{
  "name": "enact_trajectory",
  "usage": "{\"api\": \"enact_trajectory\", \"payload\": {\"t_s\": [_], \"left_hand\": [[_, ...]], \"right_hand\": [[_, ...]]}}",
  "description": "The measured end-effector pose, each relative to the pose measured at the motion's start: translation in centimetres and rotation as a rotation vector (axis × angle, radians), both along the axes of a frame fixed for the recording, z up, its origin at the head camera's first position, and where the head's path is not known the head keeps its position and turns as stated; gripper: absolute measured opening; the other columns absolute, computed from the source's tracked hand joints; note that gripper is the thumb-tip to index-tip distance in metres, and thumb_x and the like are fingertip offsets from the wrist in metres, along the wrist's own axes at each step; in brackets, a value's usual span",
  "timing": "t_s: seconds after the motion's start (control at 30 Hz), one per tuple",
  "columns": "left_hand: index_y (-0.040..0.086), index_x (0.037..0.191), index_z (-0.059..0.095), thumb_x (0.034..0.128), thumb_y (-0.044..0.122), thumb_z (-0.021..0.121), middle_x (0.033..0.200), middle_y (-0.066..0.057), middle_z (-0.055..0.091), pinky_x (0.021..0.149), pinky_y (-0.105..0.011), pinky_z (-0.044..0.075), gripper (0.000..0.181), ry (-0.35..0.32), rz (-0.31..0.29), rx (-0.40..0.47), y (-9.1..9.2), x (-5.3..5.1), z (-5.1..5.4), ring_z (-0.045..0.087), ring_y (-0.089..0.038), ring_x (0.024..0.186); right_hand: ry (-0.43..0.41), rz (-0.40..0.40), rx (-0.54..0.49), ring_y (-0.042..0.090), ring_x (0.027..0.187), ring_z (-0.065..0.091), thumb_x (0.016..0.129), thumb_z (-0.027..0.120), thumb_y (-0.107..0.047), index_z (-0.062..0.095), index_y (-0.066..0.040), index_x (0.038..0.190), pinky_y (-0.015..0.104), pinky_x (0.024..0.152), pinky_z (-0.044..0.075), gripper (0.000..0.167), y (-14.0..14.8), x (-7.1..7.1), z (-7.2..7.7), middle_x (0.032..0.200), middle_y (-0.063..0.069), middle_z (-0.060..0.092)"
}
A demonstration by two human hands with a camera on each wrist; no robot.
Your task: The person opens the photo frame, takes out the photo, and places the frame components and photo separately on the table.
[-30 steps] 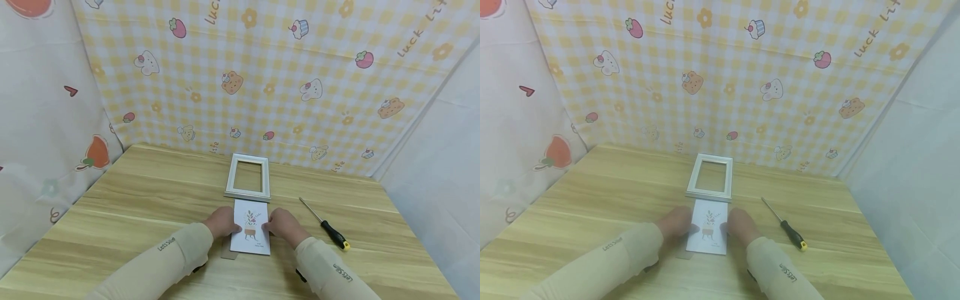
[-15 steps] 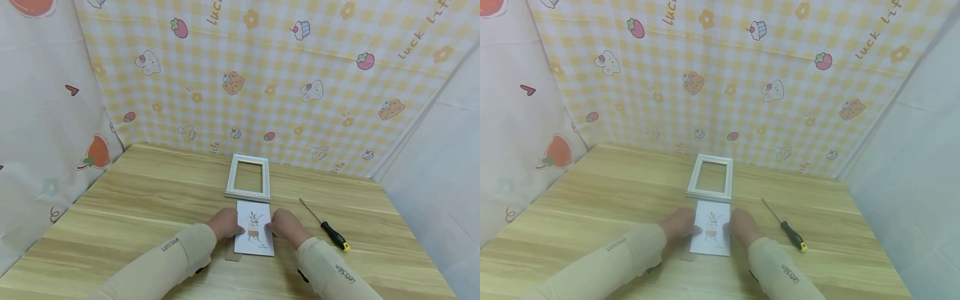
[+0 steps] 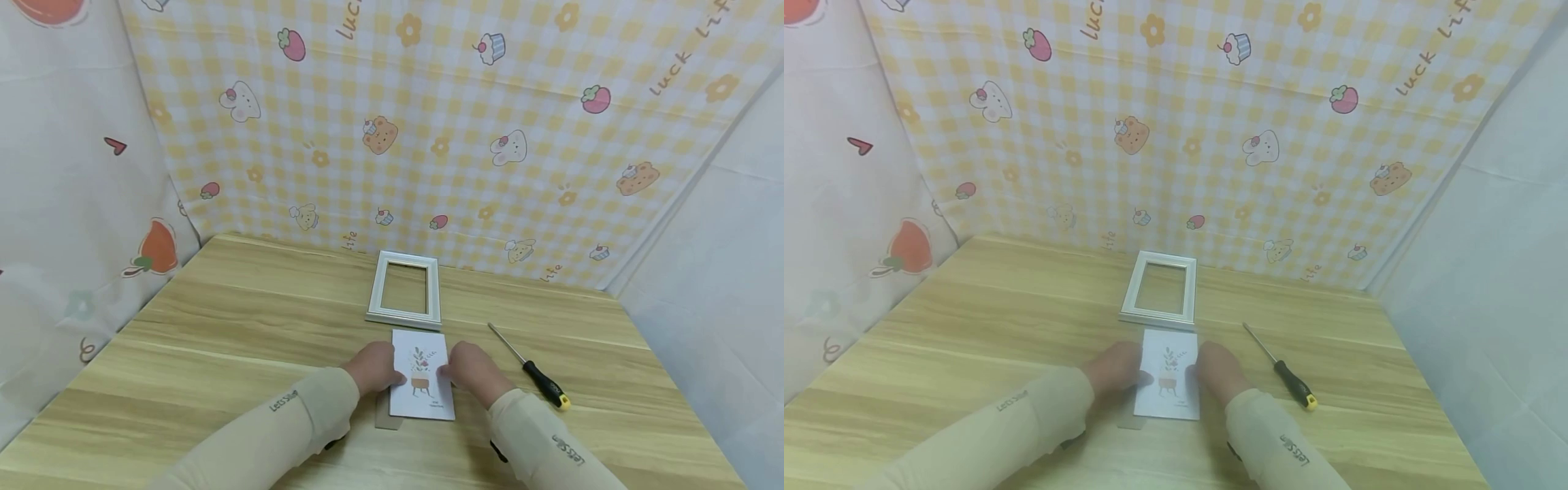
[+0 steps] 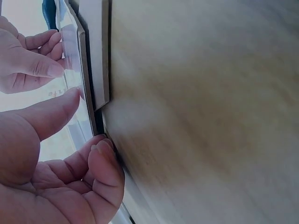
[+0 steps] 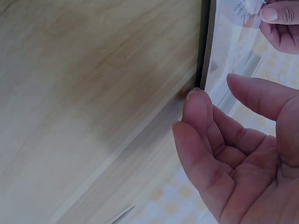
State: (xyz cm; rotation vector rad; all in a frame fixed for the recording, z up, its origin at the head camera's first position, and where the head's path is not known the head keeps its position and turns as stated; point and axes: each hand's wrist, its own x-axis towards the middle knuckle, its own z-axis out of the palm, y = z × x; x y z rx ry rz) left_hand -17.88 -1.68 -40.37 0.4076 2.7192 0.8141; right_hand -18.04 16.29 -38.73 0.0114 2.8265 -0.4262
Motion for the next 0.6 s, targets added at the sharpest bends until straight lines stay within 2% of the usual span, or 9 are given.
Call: {"api": "enact_trajectory", "payload": {"t_s": [0.37,0.6], "left_hand": [[-0.008,0.095,0.06,0.0823,0.014,0.075,0.082,-0.011,0.058,0.08,-0.039,0.048,0.03,-0.007,0.006,0.017,0.29,0.03,0.14,0.049,-0.021,0.072],[-0.01,0.101,0.061,0.084,0.014,0.073,0.09,-0.014,0.063,0.084,-0.041,0.049,0.032,-0.01,0.015,0.012,0.39,0.01,0.03,0.051,-0.021,0.075]], "right_hand": [[0.01,0.025,0.049,0.013,0.051,0.037,0.09,0.065,-0.023,0.043,-0.012,0.055,0.025,0.051,0.031,0.043,0.33,0.04,0.55,0.054,-0.002,0.038],[0.032,0.026,0.03,0.013,0.051,0.037,0.089,0.066,-0.02,0.043,-0.012,0.055,0.025,0.05,0.03,0.041,0.52,0.17,0.55,0.054,-0.002,0.037]]}}
